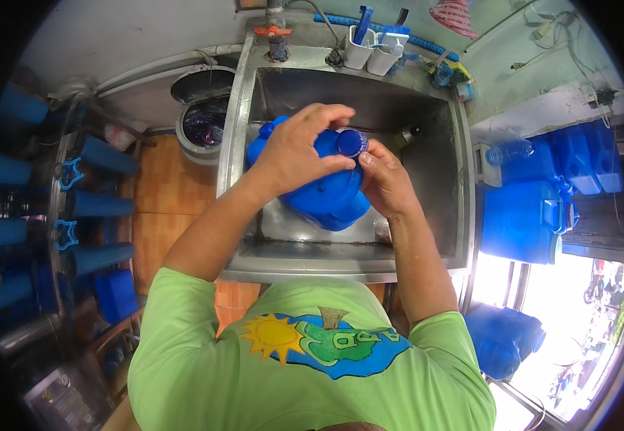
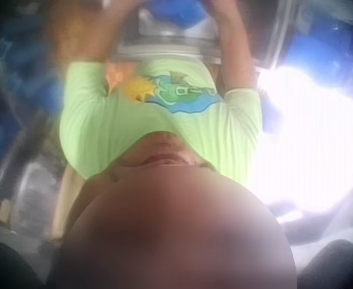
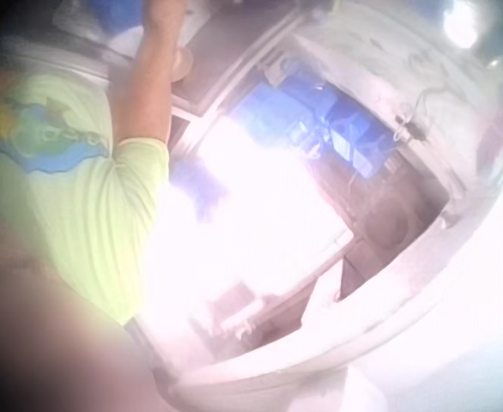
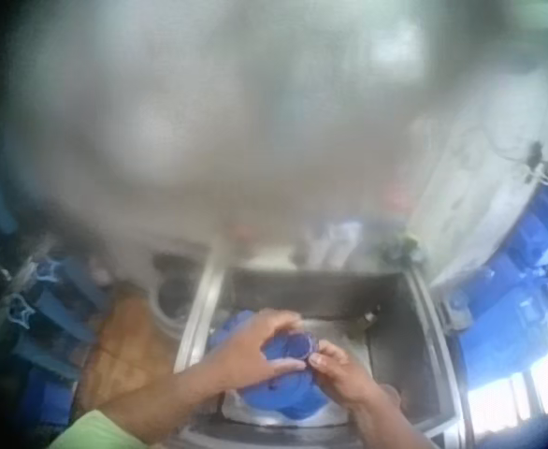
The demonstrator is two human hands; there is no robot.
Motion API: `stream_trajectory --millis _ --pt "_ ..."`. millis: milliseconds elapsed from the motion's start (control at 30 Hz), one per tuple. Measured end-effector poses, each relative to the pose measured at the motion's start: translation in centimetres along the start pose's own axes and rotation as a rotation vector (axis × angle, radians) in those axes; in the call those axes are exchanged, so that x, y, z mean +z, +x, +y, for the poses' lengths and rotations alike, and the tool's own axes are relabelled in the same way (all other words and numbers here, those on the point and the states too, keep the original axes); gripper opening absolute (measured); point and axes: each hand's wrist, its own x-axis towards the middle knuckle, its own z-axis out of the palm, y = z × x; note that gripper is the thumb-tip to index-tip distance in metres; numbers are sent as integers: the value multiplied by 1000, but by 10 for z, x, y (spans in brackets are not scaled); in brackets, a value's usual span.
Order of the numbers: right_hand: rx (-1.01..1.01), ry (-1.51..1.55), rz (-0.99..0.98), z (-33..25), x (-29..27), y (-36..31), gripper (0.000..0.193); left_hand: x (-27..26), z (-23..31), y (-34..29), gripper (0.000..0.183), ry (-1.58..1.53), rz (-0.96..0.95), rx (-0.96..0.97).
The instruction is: The person cleans a blue plastic water container at a stainless steel sink. They remove the cap, rinse the cap and container under running water, scrub the interior with a brush, and rinse again. The person then places the container on a nearby counter and repeats the process with a second container.
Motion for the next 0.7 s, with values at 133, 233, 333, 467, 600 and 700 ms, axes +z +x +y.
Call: stream_trajectory --millis 133,233,333,467,600,700 --pt "-159 -266 21 4 -11 -16 26 7 12 -7 41 -10 -29 -49" --pt "-204 -376 63 3 -17 -28 26 17 15 -8 39 9 -18 -18" --pt "-168 -375 58 -5 -20 -40 25 32 23 -12 33 49 -49 -45" --pt "-126 -362 50 -19 -24 -56 24 47 37 -11 29 269 -78 119" --pt "-97 -475 115 -28 -29 -68 25 60 47 -7 27 305 -71 151" --pt "-97 -463 139 -29 -32 -74 25 68 51 -5 29 315 -45 181"
